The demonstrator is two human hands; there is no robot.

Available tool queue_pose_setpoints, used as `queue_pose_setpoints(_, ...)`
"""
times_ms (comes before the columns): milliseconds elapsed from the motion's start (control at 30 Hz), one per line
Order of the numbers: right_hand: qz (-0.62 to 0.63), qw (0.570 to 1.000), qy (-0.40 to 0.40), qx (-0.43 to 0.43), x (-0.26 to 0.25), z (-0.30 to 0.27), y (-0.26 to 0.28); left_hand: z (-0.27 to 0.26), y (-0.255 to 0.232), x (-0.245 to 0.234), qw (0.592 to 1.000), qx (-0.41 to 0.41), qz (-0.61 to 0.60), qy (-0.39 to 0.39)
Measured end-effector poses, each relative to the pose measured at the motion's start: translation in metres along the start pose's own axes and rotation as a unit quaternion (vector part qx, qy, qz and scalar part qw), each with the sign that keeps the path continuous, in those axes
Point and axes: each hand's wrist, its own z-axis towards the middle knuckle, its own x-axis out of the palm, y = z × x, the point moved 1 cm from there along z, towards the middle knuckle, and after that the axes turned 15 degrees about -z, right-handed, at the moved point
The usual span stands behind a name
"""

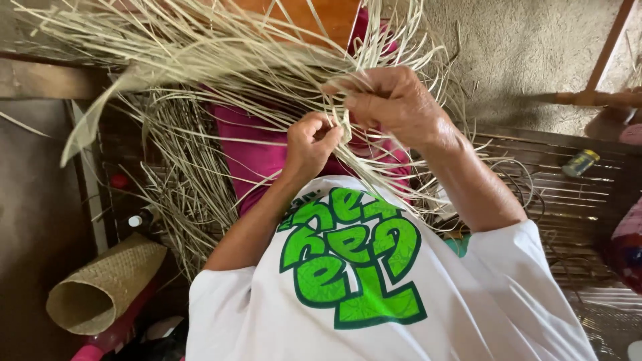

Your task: Weaving dried plant fibers into a structured basket or mat

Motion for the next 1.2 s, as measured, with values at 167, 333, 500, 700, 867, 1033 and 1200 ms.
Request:
queue_pose_setpoints(167,-0.378,0.925,-0.028,0.007,0.000,0.008,-0.070,0.003,0.007,-0.001,0.999,0.017,0.030,-0.033)
queue_pose_setpoints(333,-0.294,0.955,-0.021,0.030,0.010,0.015,-0.074,0.008,0.022,-0.007,0.971,0.212,0.107,-0.023)
queue_pose_setpoints(500,-0.247,0.967,0.004,0.061,0.007,-0.016,-0.064,0.010,0.000,-0.002,0.996,0.053,0.007,-0.071)
queue_pose_setpoints(700,-0.086,0.994,0.008,-0.061,0.004,-0.021,-0.035,0.007,0.012,-0.005,0.994,0.084,0.061,-0.030)
queue_pose_setpoints(867,-0.183,0.978,-0.004,0.104,-0.003,-0.028,-0.036,0.005,0.020,-0.008,0.994,0.095,0.047,-0.024)
queue_pose_setpoints(1033,-0.050,0.974,0.027,0.219,0.009,-0.028,-0.103,0.005,0.036,-0.019,0.995,0.071,0.061,-0.024)
queue_pose_setpoints(1200,0.068,0.965,-0.006,0.254,0.006,-0.029,-0.110,0.007,0.035,-0.021,0.993,0.085,0.084,-0.016)
